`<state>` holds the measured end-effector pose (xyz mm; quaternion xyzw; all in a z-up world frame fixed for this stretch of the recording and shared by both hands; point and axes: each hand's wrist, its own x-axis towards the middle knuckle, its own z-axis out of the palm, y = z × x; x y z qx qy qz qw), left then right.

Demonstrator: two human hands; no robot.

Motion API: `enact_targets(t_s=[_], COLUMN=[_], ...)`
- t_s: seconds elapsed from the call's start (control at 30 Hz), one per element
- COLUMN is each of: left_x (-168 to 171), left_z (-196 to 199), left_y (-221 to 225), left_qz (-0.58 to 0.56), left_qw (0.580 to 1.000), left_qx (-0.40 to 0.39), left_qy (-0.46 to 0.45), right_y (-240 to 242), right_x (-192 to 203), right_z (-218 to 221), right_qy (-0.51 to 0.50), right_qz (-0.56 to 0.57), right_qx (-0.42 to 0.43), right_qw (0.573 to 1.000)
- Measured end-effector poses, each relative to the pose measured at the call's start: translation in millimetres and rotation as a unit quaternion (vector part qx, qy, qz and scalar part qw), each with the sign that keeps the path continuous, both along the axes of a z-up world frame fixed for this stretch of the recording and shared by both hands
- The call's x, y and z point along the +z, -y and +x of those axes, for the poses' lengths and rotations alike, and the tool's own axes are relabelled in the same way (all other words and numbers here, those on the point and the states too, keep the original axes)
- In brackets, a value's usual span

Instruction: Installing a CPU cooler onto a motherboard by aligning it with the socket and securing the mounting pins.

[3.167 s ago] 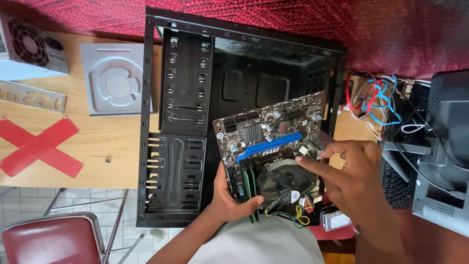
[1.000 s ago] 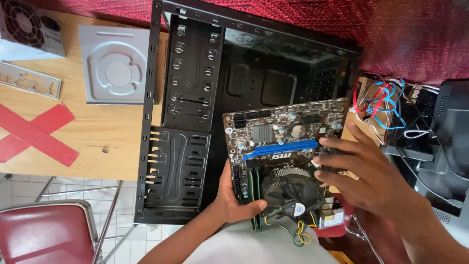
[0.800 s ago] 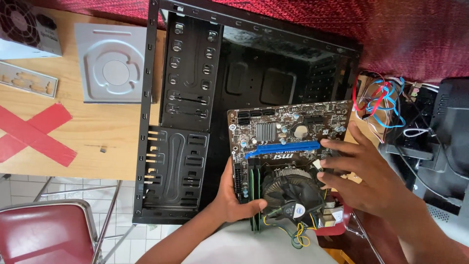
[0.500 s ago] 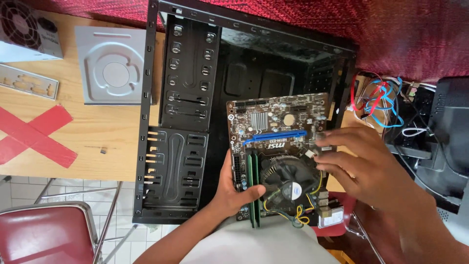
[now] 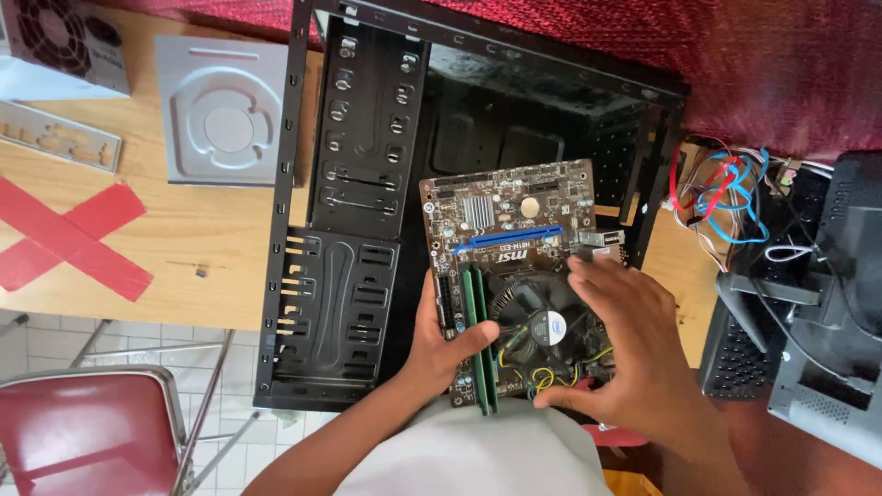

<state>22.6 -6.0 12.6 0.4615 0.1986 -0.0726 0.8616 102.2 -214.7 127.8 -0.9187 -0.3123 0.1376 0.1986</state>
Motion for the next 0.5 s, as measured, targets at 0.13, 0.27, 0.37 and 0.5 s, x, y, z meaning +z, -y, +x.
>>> enact_targets(t_s=[0.13, 0.27, 0.37, 0.5], left_x=[7, 0, -3, -7], left_z=[6, 5, 7, 5], left_y=[-2, -2, -1, -1], left_qz=[-0.01, -0.081, -0.083, -0.059], left_qw=[0.999, 0.996, 0.996, 0.992], left_qx=[-0.011, -0.023, -0.018, -0.028], left_qy=[0.032, -0.033, -0.04, -0.111], right_y=[2, 3, 2, 0], right_x=[6, 5, -4, 3], right_z=[12, 16, 15, 15], right_qy=[-0.052, -0.098, -0.082, -0.064], right_qz=[0.012, -0.015, 0.002, 0.017], right_qx=[0.066, 0.122, 0.093, 0.071], right_qw=[0.996, 0.988, 0.992, 0.995])
